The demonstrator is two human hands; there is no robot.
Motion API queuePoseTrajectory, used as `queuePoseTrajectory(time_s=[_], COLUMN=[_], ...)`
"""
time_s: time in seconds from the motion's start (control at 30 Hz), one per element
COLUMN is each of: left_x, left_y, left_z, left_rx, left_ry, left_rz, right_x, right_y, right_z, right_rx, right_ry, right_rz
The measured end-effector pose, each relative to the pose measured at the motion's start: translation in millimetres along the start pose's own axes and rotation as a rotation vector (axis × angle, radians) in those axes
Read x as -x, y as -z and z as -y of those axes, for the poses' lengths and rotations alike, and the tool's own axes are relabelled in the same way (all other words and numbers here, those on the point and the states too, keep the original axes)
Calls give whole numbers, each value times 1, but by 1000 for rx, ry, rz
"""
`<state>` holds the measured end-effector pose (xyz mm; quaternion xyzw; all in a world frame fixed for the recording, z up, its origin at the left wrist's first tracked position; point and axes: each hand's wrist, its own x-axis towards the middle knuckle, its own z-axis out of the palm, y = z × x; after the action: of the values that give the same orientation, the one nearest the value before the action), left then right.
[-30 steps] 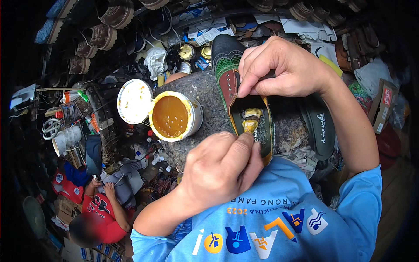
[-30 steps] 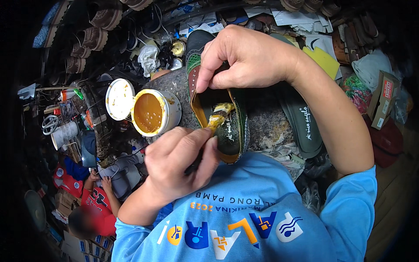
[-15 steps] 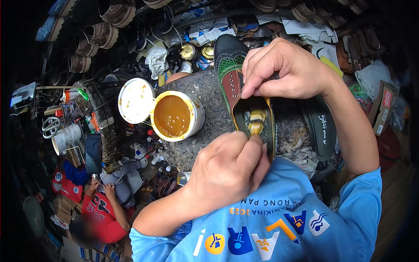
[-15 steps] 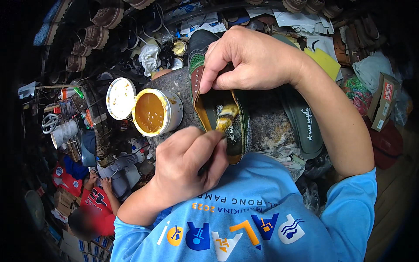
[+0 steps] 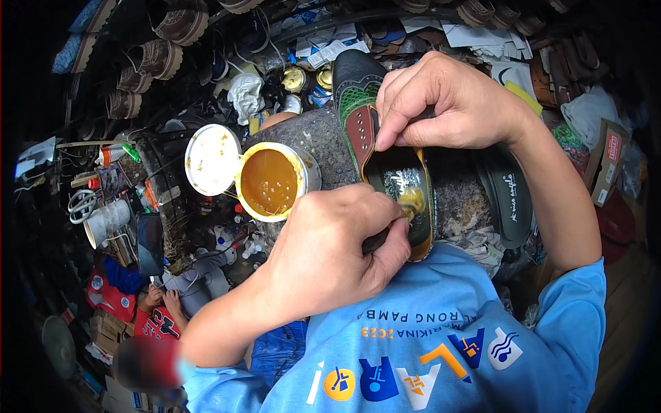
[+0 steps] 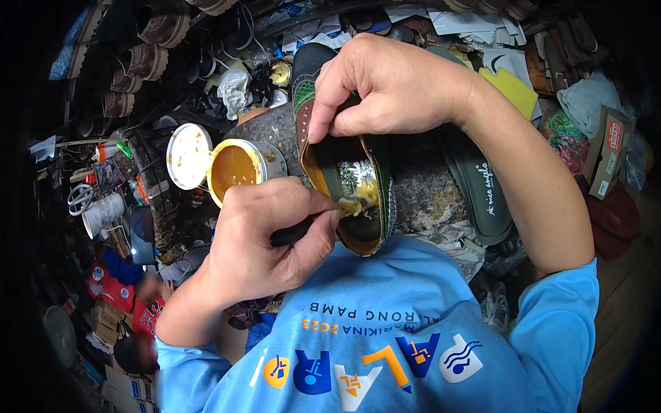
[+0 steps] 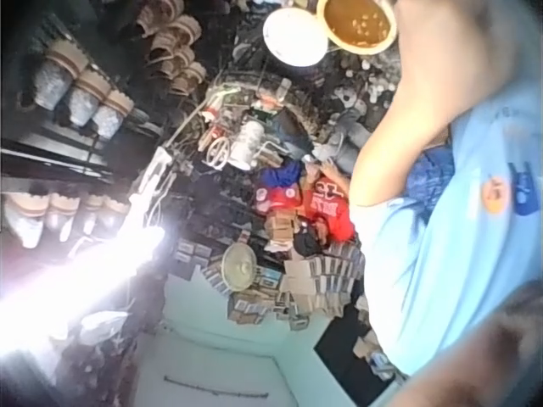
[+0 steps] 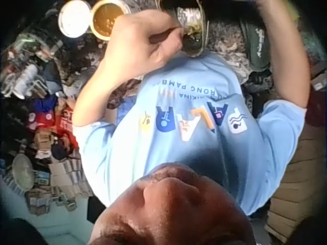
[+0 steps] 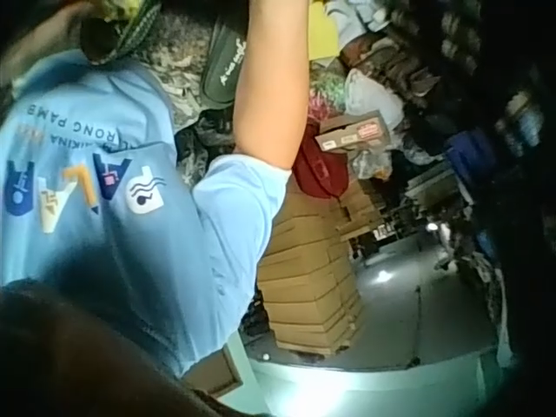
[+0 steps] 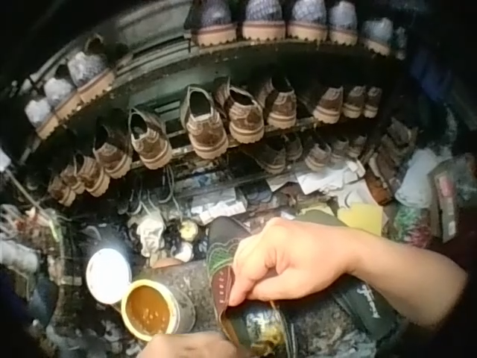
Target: Apply adhesive to the inside of a shoe and insert the insole.
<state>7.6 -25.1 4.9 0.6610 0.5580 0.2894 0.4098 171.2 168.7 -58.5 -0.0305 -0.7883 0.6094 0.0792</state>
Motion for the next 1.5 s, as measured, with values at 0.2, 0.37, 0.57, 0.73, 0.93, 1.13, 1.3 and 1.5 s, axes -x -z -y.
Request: queuePoseTrajectory(time_s=[0.2, 0.37, 0.57, 0.73, 0.93, 1.13, 1.3, 1.5], left_x=[-24, -39, -33, 42, 142, 144, 142, 89], left_y=[24, 37, 52, 97, 75, 19, -2, -48], left_z=[-13, -18, -11, 11, 78, 121, 91, 12], left_rx=[-47, -208, -274, 313, 246, -647, -573, 25], left_ry=[24, -51, -212, -467, -142, 16, -30, -239], left_rz=[373, 457, 251, -188, -1032, -688, -855, -413], right_x=[0, -2, 3, 8, 18, 24, 20, 9], right_y=[1, -2, -1, -8, -13, -16, -22, -28], right_z=[-3, 1, 0, -2, 9, 37, 66, 79], right_rx=[60, 65, 28, 117, 190, 390, 556, 576], right_ry=[26, 0, -79, 103, 236, 423, 507, 472], right_rz=[3, -33, -17, -138, -271, -394, -475, -566])
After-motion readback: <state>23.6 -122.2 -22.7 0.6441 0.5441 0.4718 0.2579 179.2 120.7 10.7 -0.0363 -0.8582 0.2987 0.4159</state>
